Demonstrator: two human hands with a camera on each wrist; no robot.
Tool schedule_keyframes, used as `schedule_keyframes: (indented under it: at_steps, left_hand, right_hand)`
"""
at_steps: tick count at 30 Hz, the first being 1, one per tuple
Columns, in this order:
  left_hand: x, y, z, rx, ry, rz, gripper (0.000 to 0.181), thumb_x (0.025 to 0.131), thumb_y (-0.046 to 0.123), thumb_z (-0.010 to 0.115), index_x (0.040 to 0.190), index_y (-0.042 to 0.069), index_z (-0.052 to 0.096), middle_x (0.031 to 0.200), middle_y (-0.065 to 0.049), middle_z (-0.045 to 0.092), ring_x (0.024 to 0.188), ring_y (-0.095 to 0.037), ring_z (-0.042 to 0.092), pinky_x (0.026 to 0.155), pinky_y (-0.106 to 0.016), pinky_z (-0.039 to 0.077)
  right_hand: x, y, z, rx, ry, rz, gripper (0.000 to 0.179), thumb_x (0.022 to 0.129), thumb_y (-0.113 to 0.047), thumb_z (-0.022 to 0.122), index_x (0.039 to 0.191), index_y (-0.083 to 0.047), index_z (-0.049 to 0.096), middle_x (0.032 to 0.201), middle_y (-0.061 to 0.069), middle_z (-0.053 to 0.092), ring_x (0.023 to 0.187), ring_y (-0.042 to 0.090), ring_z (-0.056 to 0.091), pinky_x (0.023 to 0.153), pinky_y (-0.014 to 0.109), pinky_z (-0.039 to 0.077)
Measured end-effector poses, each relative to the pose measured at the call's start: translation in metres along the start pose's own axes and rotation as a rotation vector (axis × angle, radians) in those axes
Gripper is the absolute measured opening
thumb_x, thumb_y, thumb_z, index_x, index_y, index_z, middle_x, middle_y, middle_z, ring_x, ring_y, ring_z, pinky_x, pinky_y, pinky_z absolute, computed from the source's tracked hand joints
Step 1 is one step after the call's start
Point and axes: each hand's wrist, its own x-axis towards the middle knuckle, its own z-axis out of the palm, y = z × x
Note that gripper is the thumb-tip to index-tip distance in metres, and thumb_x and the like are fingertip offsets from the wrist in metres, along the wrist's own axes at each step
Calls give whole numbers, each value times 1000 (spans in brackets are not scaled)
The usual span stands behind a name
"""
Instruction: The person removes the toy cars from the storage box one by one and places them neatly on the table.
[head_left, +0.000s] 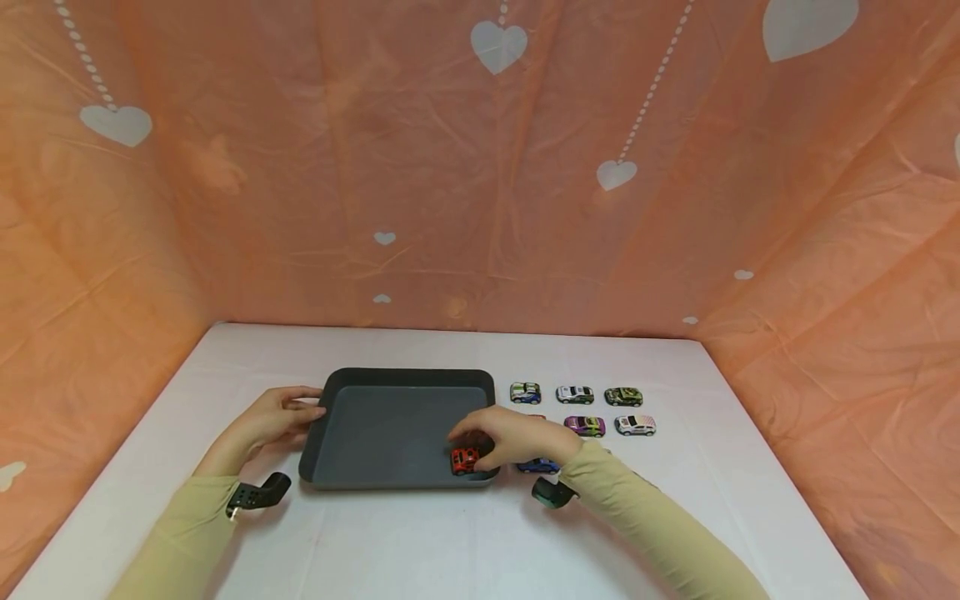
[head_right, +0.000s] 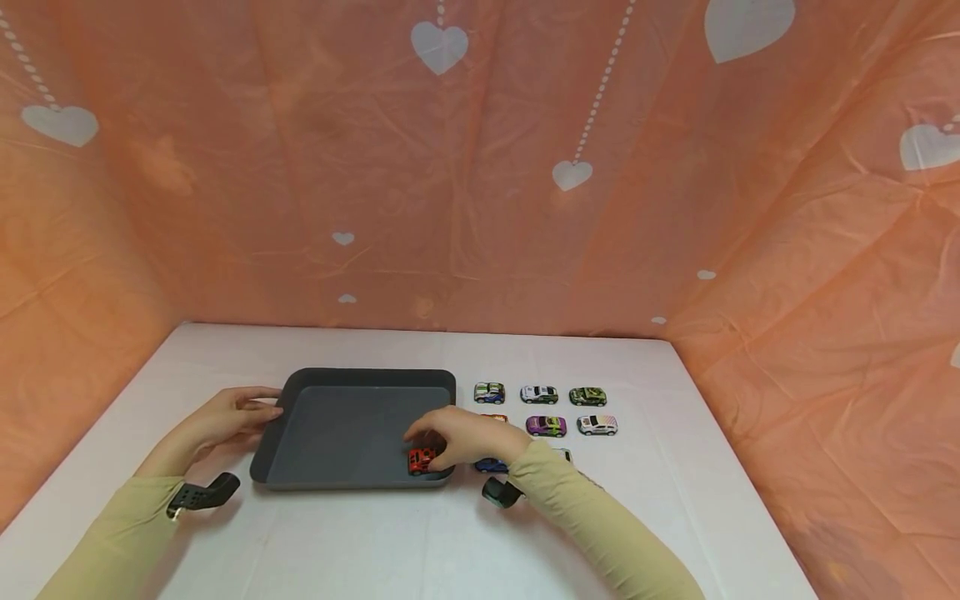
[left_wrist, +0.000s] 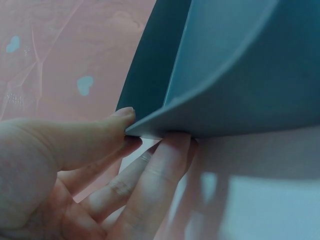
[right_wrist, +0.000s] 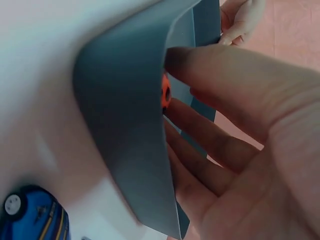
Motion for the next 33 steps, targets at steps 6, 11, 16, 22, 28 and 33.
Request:
schedule_keyframes:
  at_steps: [6, 11, 16, 22, 28, 33]
  left_hand:
    - [0, -1, 0, -2, 1, 0, 55, 93, 9, 62, 136, -15, 38, 116, -29, 60, 89, -19, 65, 70, -31, 55]
    - [-1, -2, 0, -10, 1, 5, 55, 93, 8, 62, 135, -16, 38, 112, -28, 62, 86, -18, 65, 69, -31, 55]
    - [-1, -2, 0, -25, -2, 3, 55, 93, 8, 62, 136, -15, 37, 111, -26, 63, 84, -18, 65, 69, -31, 55]
    - [1, -2, -1, -14, 1, -1, 55, 93, 9, 62, 136, -15, 38, 115, -29, 61, 89, -20, 66, 71, -31, 55]
    - [0, -1, -1, 0, 3, 4, 56, 92, 10, 63, 136, -15, 38, 115, -29, 60, 90, -20, 66, 71, -31, 55]
    - [0, -1, -1, 5, 8, -5, 56, 92, 10, 64, 136, -14, 39, 112, -26, 63, 87, -18, 65, 70, -31, 55]
  right_hand:
    - [2, -2, 1, -29, -14, 15, 46, 80, -2, 74, 124, -4, 61, 117, 4, 62, 100, 7, 57, 86, 21, 46]
    - [5, 1, 4, -50, -27, 26, 48, 79, -2, 75, 124, -7, 61, 115, 0, 62, 98, 4, 56, 84, 18, 45]
    - [7, 3, 4, -93, -37, 32, 47, 79, -3, 77, 123, -9, 62, 113, -2, 62, 97, 2, 56, 83, 16, 44]
    - [8, 2, 3, -158, -53, 33, 47, 78, -5, 78, 123, -10, 63, 115, -2, 61, 100, 3, 54, 84, 16, 43]
    - [8, 1, 3, -178, -54, 21, 45, 79, -5, 78, 121, -11, 65, 113, -3, 61, 101, 3, 54, 84, 16, 43]
    - [8, 2, 3, -182, -53, 11, 42, 79, -3, 76, 119, -11, 66, 111, -3, 62, 101, 3, 54, 85, 16, 42]
